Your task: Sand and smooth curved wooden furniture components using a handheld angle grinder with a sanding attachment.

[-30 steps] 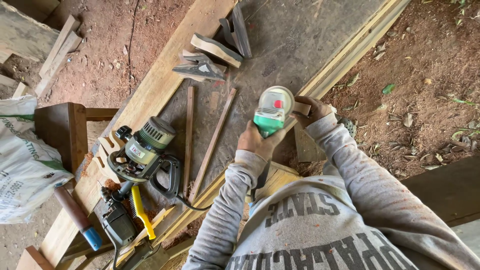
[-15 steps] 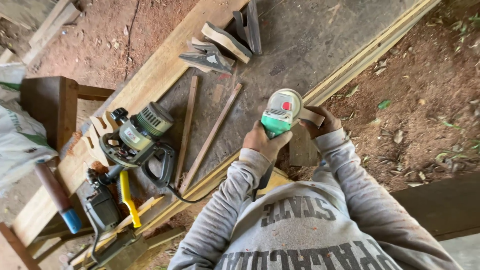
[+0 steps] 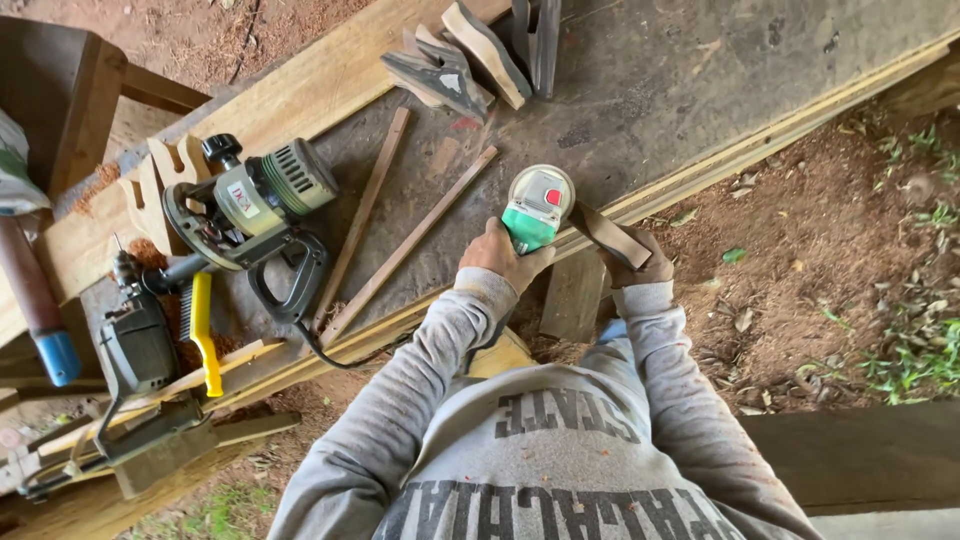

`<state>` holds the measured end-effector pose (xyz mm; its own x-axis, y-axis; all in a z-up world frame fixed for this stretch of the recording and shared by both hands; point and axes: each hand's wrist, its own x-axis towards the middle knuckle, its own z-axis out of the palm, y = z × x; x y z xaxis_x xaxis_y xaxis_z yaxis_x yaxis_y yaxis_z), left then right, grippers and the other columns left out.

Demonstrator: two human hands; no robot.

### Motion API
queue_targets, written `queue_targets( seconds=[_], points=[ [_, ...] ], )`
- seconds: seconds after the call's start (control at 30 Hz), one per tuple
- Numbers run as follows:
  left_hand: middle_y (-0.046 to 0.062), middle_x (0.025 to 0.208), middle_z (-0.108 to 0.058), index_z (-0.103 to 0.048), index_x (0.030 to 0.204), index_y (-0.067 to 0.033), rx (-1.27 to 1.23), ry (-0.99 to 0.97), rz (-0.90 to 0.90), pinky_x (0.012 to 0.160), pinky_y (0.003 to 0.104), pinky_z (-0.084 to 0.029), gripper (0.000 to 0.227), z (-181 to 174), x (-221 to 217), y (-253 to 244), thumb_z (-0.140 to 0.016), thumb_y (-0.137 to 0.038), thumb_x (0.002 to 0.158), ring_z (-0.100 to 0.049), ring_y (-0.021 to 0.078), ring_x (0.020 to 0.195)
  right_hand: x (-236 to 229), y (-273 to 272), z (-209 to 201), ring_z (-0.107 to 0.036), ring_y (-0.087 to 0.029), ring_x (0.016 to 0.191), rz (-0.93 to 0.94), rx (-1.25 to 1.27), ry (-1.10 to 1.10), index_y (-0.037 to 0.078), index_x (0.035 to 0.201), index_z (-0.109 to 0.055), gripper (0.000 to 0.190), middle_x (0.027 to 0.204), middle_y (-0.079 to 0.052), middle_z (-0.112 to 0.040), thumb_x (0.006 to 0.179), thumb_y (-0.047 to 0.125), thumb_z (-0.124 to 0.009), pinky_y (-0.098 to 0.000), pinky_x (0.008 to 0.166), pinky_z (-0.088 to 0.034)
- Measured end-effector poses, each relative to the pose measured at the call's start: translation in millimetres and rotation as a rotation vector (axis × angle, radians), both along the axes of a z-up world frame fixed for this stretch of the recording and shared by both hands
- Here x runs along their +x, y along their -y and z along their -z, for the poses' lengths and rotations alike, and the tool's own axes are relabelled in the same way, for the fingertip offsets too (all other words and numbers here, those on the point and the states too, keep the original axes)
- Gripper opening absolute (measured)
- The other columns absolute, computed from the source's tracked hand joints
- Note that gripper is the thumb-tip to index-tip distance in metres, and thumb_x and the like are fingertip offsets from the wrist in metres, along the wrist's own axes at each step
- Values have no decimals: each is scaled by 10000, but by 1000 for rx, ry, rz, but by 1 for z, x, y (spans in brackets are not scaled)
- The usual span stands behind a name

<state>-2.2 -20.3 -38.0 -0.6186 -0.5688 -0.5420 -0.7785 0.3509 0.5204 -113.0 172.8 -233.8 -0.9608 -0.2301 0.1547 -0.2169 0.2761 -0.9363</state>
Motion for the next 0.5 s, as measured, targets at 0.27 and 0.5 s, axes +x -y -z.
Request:
queue_targets(
  seconds=[0.27,0.5],
  points=[
    [119,764,-738,-573,1027,-101,140,-80,-84,946,454,-542,632,-34,-5,-14,-749,-604,688,-724,362,1037,0,5,-1,-729,-357,875,56,70,33,243,1108,-767,441,913,-128,-754,704,213,-940,-412,764,-532],
    [240,1119,-707,-611,1139,-48,171,-91,-58,976,485,-536,705,-21,-13,-21,-798,-541,671,-658,416,1158,3,11,1,-716,-375,930,66,28,27,247,1125,-755,469,971,-141,-757,697,221,-946,-449,810,-509]
  ],
)
